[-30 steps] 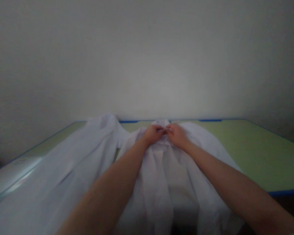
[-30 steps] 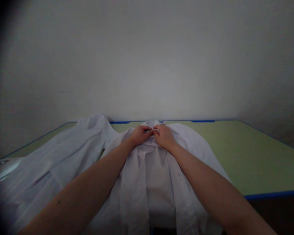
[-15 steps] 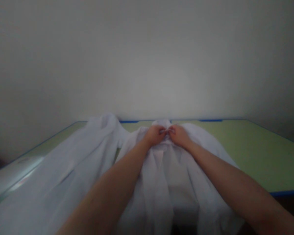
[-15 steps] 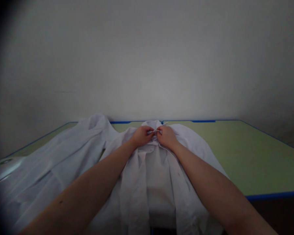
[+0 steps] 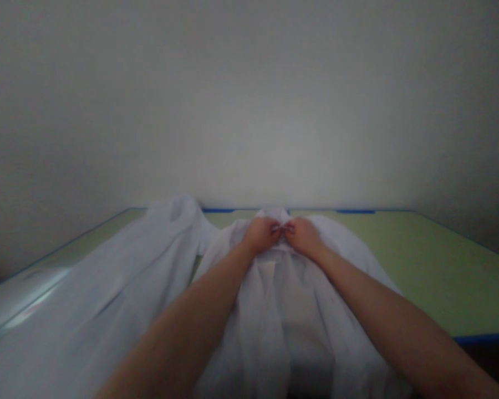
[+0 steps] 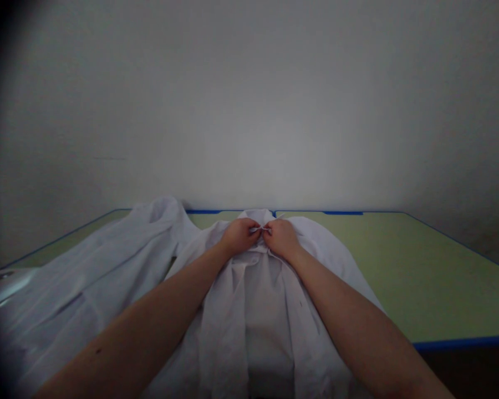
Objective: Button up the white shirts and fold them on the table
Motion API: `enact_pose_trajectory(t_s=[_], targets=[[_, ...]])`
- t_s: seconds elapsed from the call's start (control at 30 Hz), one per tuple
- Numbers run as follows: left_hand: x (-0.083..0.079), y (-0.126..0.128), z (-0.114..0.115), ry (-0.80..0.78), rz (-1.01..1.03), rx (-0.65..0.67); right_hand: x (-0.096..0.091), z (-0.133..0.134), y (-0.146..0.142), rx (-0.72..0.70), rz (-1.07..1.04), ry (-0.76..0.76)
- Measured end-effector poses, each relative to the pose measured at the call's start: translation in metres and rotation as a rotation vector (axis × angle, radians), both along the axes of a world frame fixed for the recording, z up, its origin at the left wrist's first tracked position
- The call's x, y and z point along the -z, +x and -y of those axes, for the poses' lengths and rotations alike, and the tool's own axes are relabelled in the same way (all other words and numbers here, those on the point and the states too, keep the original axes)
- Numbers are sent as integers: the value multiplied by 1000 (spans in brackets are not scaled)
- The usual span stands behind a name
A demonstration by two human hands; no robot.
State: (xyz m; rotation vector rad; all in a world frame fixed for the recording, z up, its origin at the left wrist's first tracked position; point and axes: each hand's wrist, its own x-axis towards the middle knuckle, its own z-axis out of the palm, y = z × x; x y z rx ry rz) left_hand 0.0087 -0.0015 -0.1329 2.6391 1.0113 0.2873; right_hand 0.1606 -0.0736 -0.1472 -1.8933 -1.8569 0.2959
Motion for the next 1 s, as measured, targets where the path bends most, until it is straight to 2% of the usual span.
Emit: enact_pose_trajectory(t_s=[0.2, 0.27, 0.43, 0.53, 0.8, 1.0], targets=[[1, 0, -1, 28, -21, 23, -3, 2, -1, -15, 37, -33], [2, 0, -1, 42, -16, 36, -1, 2, 1, -30, -37, -28], [3, -1, -1, 32, 33, 37, 13, -3, 11, -84, -374, -77], [2, -2, 0, 11, 25, 43, 18, -6, 17, -70, -460, -105], [0, -1, 0, -44, 19, 70, 15, -4, 18, -44, -500, -162], [0, 1, 0, -145, 46, 103, 14, -2, 14, 7, -321, -139]])
